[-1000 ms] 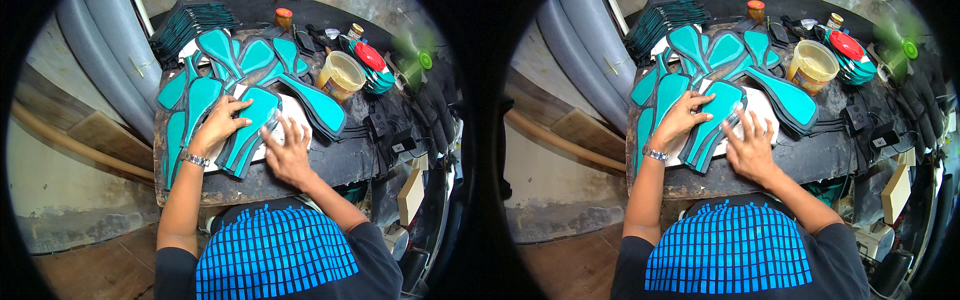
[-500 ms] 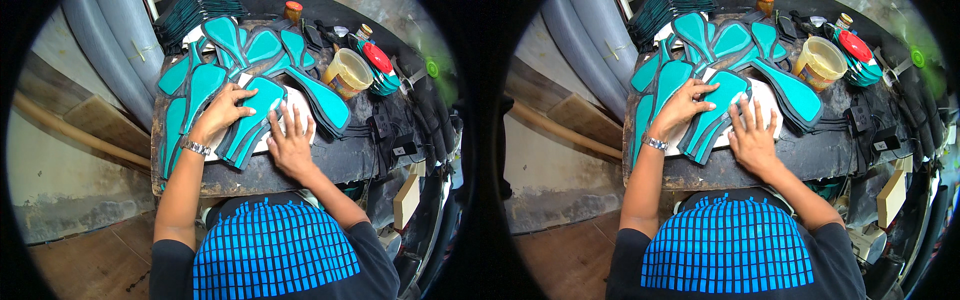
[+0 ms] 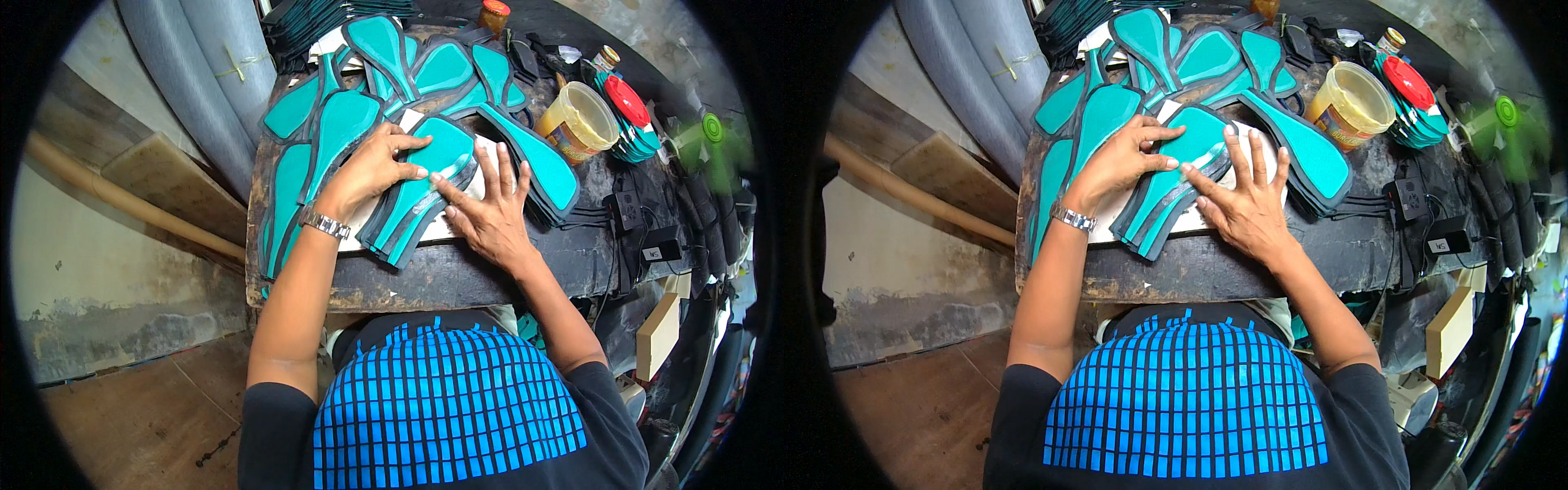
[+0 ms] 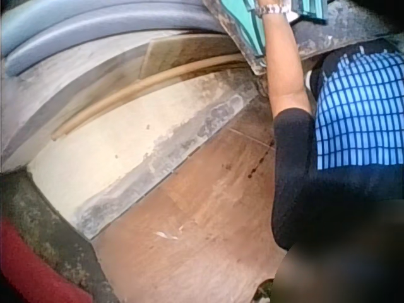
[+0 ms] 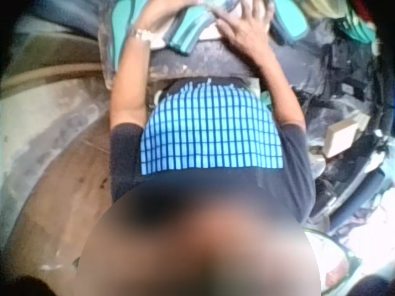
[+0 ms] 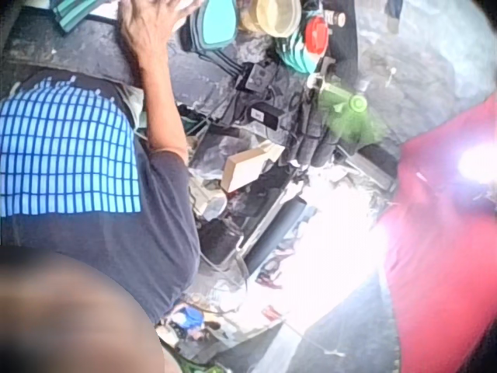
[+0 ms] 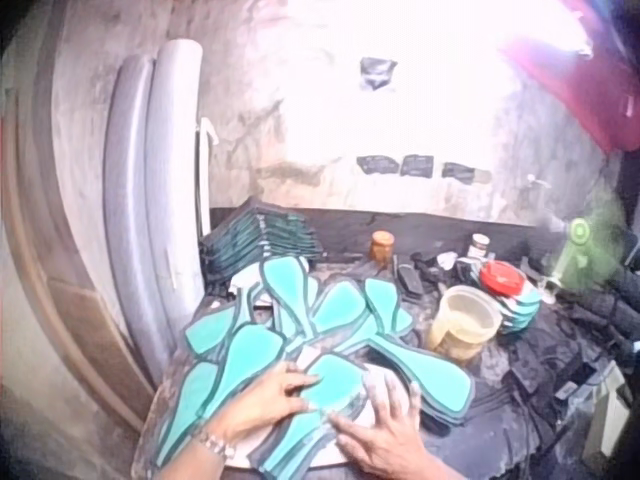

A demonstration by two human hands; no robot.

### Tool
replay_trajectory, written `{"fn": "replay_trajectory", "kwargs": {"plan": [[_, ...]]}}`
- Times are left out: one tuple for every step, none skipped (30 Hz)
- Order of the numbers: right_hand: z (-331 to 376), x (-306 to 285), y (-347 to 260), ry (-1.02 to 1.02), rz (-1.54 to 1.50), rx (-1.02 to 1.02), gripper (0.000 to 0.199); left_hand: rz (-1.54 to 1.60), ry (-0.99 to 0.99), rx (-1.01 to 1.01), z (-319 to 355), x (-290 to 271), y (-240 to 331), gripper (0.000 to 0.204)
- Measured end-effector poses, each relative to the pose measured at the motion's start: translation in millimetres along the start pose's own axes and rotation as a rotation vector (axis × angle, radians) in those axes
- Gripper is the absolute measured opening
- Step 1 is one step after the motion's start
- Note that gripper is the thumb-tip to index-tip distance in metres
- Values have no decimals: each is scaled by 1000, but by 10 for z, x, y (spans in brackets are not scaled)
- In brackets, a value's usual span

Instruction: The person applies adhesive from a tub to teal insole-like parts and presses them onto black foam pieces. They repeatedly pick up parts, apply glue, align edges, and press the pieces together on a cluttered workbench.

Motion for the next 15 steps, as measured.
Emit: {"fn": "replay_trajectory", "kwargs": {"plan": [[22, 37, -42, -43, -58, -10, 43, 4, 3, 6, -3, 0, -3, 54], [49, 73, -108, -77, -92, -36, 45, 5, 10, 4, -4, -6, -14, 54], [87, 100, -180, -105, -100, -58, 47, 13, 15, 10, -4, -7, -17, 54], [131, 122, -282, -124, -116, -92, 48, 18, 21, 7, -2, -7, -27, 53], [163, 107, -369, -112, -150, -136, 53, 23, 23, -3, -1, -6, -40, 53], [174, 123, -350, -120, -126, -61, 54, 24, 28, -8, 1, -8, -49, 53], [194, 126, -362, -113, -104, -9, 54, 25, 28, -18, 1, -9, -60, 54], [208, 130, -329, -116, -72, 74, 55, 23, 31, -27, 0, -13, -69, 54], [227, 131, -372, -117, -39, 88, 58, 35, 26, -31, -1, -9, -74, 54], [238, 136, -452, -126, -61, 50, 60, 43, 21, -35, -5, -7, -77, 54], [237, 86, -575, -80, -98, -67, 60, 49, 14, -37, -7, -3, -78, 54], [255, 30, -710, -27, -103, -204, 61, 40, 16, -22, -10, -9, -65, 54], [248, 25, -716, -26, -140, -213, 61, 32, 18, -8, -11, -13, -54, 55], [231, 59, -645, -53, -138, -136, 60, 14, 22, -8, -9, -18, -57, 55], [216, 58, -595, -40, -123, -101, 60, 26, 21, -2, -8, -16, -54, 55]]}}
Point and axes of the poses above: each hand's wrist, its own z-axis away from the middle knuckle, its own x-axis out of the palm, y = z × x, the point moved 9 cm from there along -z, towards the middle knuckle, and after that the axes turned 2 degrees about x, right-handed, at the moved point
